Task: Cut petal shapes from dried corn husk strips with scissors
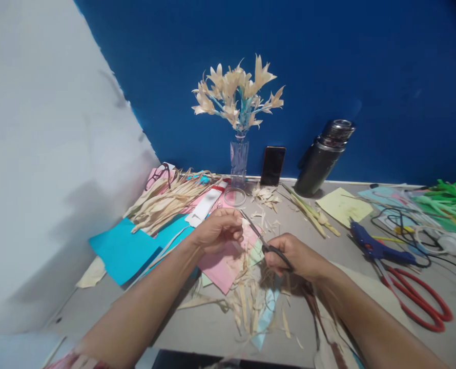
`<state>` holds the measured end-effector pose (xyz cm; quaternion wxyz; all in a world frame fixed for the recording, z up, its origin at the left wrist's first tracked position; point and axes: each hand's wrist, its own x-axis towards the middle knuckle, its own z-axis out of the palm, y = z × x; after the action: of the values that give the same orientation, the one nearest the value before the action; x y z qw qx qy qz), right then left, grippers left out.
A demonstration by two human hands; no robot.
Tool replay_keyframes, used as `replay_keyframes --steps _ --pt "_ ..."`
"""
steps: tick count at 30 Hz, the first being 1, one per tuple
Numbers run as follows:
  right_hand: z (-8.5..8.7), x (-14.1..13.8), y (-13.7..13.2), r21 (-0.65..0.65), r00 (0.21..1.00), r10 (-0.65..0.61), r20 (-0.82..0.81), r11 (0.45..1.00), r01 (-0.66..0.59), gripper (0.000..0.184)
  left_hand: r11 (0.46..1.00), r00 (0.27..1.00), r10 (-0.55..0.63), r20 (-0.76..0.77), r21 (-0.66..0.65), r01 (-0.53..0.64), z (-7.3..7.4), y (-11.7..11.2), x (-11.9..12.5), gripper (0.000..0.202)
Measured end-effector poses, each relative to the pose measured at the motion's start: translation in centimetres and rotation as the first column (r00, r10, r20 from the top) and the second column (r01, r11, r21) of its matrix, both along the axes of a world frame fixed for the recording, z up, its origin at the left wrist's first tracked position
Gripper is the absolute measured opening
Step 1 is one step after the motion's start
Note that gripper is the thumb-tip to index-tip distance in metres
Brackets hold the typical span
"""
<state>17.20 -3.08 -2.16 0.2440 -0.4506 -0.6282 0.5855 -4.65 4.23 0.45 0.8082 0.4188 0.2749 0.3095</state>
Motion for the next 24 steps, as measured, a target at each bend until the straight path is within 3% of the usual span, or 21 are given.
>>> replay_keyframes --steps 12,18,21,24 --pt "0.7 -0.6 -0.3 -0.065 1.0 -0.009 0.018 0.998 0.01 0.03 0.998 0.999 0.024 -0.042 0.062 -0.021 0.0 0.1 -0.2 0.014" --pt "0.9 -0.7 -0.5 -0.101 1.0 -0.014 -0.003 0.995 0.014 0.038 0.995 1.0 0.006 -0.023 0.103 -0.004 0.1 0.0 -0.2 0.011" --pt "0.6 -0.8 -0.4 -0.083 0.995 -0.071 -0.075 0.994 0.064 0.043 0.994 1.0 -0.007 -0.011 0.11 0.008 -0.1 0.0 -0.1 0.011" --pt "0.6 -1.2 -0.1 -0.049 0.957 -0.231 -0.175 0.973 0.226 0.039 0.992 0.999 -0.038 -0.027 0.119 0.041 -0.5 -0.1 0.1 0.012"
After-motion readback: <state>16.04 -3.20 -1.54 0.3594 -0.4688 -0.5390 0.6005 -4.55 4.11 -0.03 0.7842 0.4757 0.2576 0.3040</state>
